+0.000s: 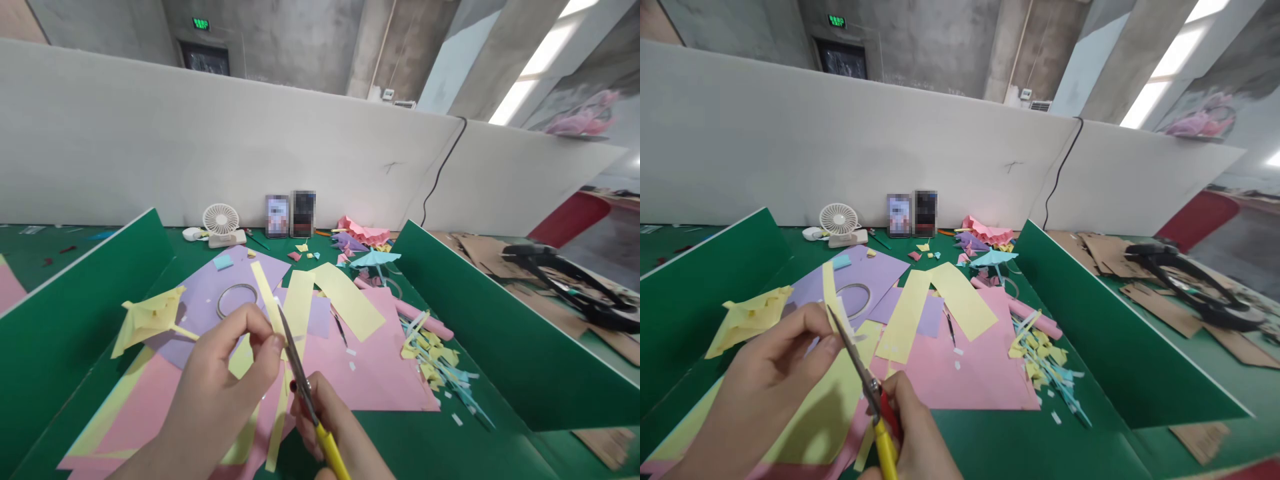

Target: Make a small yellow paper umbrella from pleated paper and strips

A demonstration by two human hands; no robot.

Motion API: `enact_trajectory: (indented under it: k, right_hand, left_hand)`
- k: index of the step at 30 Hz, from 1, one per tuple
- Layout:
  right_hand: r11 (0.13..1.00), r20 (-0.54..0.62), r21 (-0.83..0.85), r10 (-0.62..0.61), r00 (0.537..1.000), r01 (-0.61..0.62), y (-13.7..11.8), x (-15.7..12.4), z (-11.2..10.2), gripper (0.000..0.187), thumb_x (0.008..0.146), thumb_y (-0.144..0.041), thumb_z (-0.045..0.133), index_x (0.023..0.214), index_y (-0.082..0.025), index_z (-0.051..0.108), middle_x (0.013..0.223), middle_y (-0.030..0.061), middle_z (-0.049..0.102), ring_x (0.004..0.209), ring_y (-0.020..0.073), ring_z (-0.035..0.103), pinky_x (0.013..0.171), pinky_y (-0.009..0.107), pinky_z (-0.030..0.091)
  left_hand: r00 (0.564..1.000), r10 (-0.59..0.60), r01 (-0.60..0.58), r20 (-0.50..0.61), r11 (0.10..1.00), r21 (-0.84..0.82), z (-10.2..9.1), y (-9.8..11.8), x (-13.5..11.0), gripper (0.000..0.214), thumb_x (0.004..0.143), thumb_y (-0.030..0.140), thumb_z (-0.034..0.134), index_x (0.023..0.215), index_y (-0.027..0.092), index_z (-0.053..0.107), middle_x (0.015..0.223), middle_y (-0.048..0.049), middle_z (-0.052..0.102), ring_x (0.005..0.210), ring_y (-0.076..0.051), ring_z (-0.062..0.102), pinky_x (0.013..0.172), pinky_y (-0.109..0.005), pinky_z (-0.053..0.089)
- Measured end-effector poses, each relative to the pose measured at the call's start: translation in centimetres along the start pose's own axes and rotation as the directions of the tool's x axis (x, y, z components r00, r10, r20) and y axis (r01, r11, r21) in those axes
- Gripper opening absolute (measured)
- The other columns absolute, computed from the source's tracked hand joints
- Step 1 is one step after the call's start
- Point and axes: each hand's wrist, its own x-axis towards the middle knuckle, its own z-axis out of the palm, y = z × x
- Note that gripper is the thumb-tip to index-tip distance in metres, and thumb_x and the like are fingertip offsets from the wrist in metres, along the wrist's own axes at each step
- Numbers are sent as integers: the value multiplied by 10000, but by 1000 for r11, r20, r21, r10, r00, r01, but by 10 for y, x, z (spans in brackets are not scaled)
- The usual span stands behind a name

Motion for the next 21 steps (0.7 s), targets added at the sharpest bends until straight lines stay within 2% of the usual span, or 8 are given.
enact_trajectory:
  k: [6,10,13,16,21]
  right_hand:
    - [999,-35,28,-16,999,17,2,-3,0,597,487,-656,672,875,-230,517,802,35,522,731,182,519,655,249,451]
    - [999,-5,33,-11,1000,11,4,-1,1,545,505,-608,691,867,-238,520,743,15,521,684,161,532,586,224,450]
    - [998,-22,40,-37,999,38,6,0,2,536,476,-580,723,838,-239,524,726,5,524,672,157,538,614,229,459]
    - [998,-40,49,-43,998,45,4,1,4,505,513,-570,711,848,-240,524,703,3,519,670,160,539,597,231,456]
    - [999,-20,-20,-46,999,45,-4,4,6,503,432,-480,786,761,-227,503,625,-32,461,546,108,454,490,196,404]
  left_hand:
    - [1000,-7,7,-12,1000,5,1,1,1,192,751,216,455,564,224,410,524,65,434,498,-88,439,467,-152,394]
    - [1000,-18,18,0,1000,10,1,1,1,190,756,216,454,571,224,411,534,62,435,509,-93,445,476,-161,397]
    - [1000,-17,17,-4,1000,9,0,1,1,193,749,220,456,563,224,408,525,60,434,498,-94,442,462,-164,392]
    - [1000,-14,14,-8,1000,6,-1,1,1,202,750,222,456,555,223,403,515,61,426,486,-95,433,453,-167,389]
    - [1000,-12,12,-2,1000,8,-1,1,1,205,751,226,462,554,223,404,518,62,430,492,-95,436,462,-163,393]
